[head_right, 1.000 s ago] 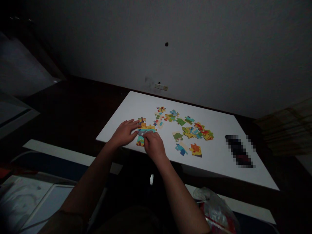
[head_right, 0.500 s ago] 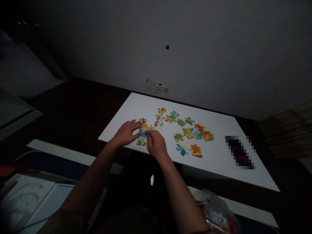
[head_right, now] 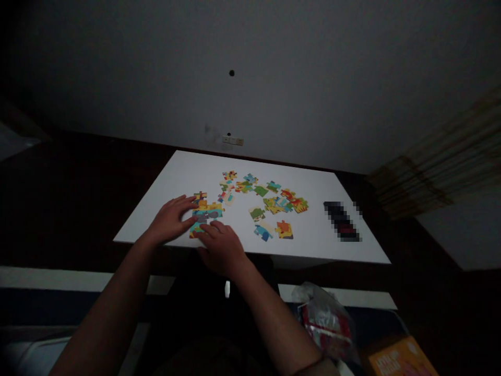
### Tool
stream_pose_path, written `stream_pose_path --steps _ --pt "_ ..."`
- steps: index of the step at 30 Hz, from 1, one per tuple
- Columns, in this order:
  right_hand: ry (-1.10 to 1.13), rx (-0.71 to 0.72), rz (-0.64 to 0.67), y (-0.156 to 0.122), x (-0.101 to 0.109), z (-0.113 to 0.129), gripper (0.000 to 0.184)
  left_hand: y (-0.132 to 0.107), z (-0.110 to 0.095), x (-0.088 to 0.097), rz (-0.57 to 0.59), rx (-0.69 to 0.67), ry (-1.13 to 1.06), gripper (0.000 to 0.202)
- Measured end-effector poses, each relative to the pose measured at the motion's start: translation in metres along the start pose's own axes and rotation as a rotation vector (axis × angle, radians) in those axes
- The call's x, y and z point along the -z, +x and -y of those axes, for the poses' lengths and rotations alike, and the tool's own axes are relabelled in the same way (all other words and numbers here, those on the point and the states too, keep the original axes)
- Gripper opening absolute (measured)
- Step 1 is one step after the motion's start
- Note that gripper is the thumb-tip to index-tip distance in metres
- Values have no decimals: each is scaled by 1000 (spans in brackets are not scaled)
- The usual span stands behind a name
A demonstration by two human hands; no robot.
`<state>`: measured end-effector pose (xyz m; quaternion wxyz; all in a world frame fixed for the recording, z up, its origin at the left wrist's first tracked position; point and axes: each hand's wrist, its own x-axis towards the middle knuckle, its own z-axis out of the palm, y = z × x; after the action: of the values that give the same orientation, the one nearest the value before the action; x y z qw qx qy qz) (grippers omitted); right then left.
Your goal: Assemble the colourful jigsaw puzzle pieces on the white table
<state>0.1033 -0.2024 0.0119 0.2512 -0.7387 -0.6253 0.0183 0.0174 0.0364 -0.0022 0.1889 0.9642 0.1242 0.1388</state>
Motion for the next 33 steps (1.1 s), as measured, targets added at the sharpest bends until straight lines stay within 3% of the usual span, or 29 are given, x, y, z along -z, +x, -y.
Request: stream_pose_path --steps 6,23,28,31,33 --pt "-79 -22 34 2 -3 4 41 5 10 -1 71 -15 5 44" --pt "-40 -42 22 1 1 4 39 9 5 -5 130 10 50 51" --pt "67 19 -142 0 -10 -2 27 10 -6 -6 164 16 70 51" --pt "166 13 -382 -12 -5 -21 21 7 -10 -5 190 28 85 52" --pt "149 -97 -533 -25 11 -45 22 5 -11 -5 199 30 98 54"
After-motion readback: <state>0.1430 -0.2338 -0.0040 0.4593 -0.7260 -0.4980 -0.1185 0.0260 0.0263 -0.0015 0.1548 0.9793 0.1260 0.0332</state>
